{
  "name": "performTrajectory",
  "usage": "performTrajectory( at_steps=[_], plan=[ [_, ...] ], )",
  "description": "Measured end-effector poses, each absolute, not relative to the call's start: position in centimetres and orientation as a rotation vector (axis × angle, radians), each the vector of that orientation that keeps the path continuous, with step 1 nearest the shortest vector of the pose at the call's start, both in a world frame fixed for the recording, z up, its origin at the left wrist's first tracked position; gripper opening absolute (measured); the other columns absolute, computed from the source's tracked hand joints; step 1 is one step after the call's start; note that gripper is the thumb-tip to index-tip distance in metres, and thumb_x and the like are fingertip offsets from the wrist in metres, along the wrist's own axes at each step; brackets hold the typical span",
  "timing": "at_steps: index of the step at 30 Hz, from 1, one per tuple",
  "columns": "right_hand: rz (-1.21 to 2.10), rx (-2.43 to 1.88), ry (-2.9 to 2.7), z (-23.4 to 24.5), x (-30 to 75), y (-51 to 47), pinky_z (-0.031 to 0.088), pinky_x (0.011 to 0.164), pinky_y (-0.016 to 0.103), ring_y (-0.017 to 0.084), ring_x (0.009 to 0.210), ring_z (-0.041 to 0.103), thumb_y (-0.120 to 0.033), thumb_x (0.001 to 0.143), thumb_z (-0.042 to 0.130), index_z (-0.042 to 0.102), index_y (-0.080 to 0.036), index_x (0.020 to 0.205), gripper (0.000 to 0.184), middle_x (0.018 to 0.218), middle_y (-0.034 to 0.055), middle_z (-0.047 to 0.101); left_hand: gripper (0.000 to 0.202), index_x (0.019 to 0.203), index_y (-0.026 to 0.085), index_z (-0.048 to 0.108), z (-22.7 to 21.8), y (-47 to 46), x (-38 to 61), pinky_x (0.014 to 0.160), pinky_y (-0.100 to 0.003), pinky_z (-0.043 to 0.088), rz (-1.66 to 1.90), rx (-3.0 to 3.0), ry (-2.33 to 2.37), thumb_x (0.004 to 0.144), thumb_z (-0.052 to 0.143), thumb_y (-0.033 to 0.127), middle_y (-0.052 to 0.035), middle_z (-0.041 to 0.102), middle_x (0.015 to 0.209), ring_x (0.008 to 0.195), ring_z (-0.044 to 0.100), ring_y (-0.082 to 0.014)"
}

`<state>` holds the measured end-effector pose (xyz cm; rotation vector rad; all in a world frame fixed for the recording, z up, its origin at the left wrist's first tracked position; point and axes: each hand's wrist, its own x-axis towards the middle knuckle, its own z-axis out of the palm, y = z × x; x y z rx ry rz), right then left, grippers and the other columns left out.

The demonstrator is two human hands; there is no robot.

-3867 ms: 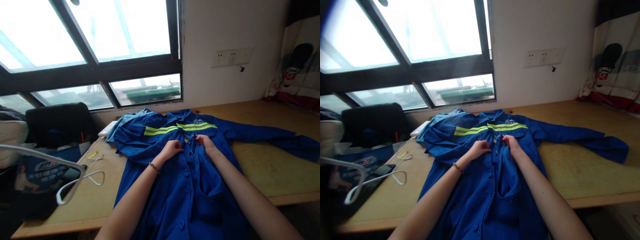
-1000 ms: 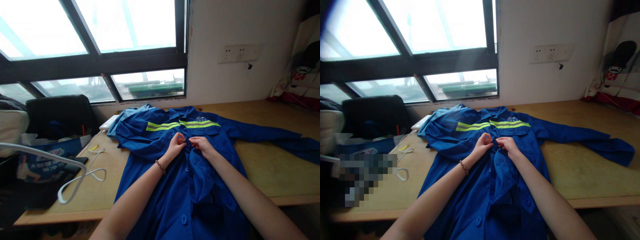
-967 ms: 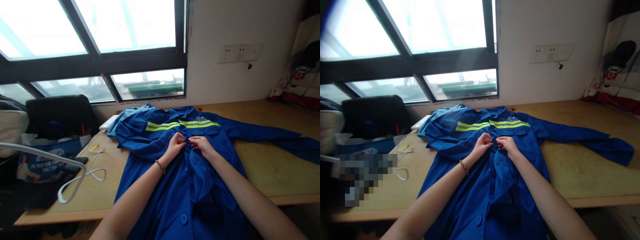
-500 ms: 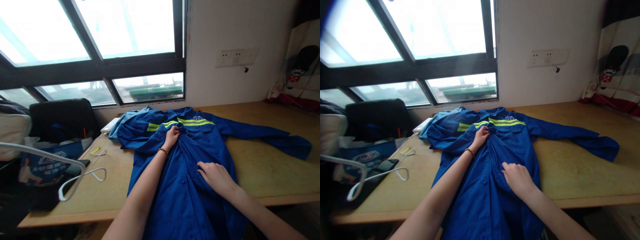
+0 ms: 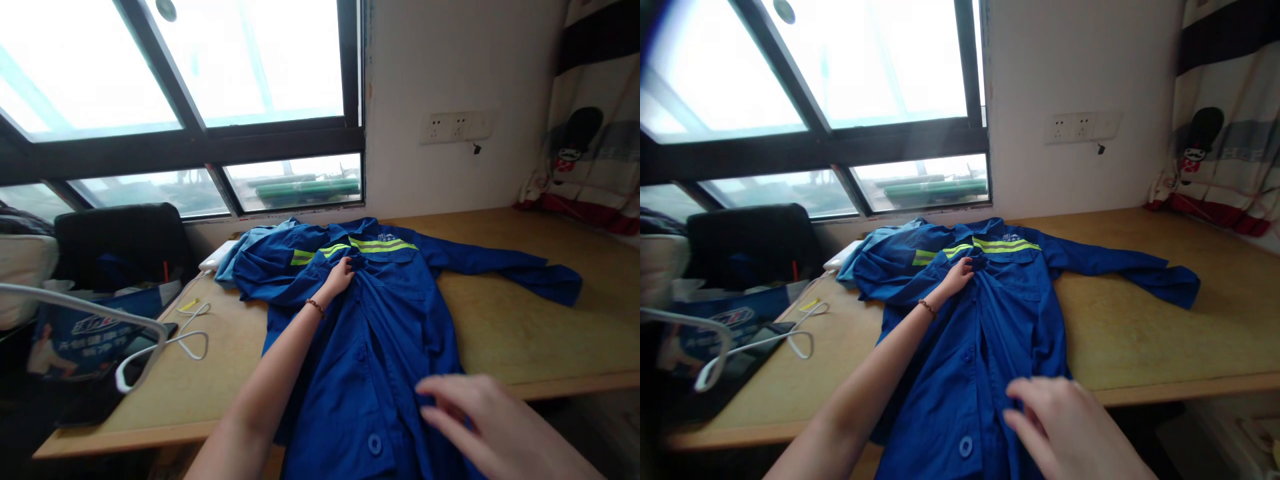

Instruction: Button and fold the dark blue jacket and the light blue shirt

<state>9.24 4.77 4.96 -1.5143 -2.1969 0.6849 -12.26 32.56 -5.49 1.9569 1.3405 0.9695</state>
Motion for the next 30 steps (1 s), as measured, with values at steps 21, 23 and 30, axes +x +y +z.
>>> performTrajectory(
  at_steps=[21,23,30],
  plan=[
    [1.784,-1.435,-1.505,-1.7,5.2,23.3,0.035,0.042,0.015,0.005,0.042,0.043,-0.018,0.06,0.06,0.064,-0.014,0.07,0.012,0.047,-0.0037,0.053,0.013,0.073,0.017,0.06,-5.2,24.1,-13.8,0.052,-0.02,0.037,0.828,2.131,1.231,0.062,0.064,0.014,0.0012,0.055,0.065,0.057,0.049,-0.0109],
    [1.943,-1.297,-1.422,-1.4,5.3,23.0,0.038,0.043,0.016,0.006,0.045,0.048,-0.016,0.058,0.062,0.064,-0.013,0.071,0.013,0.055,-0.0012,0.06,0.01,0.069,0.016,0.06,-5.3,24.0,-13.8,0.05,-0.02,0.037,0.832,2.07,1.222,0.061,0.065,0.014,0.0015,0.056,0.061,0.056,0.051,-0.011],
    [1.921,-1.106,-1.047,-1.1,5.1,23.2,0.048,0.057,0.02,0.012,0.061,0.06,-0.011,0.063,0.058,0.064,-0.009,0.073,0.011,0.07,0.0059,0.067,0.016,0.067,0.012,0.06,-4.2,23.8,-13.8,0.048,-0.021,0.045,0.823,1.431,1.16,0.062,0.069,0.024,-0.0018,0.06,0.055,0.05,0.058,-0.0127]
  ],
)
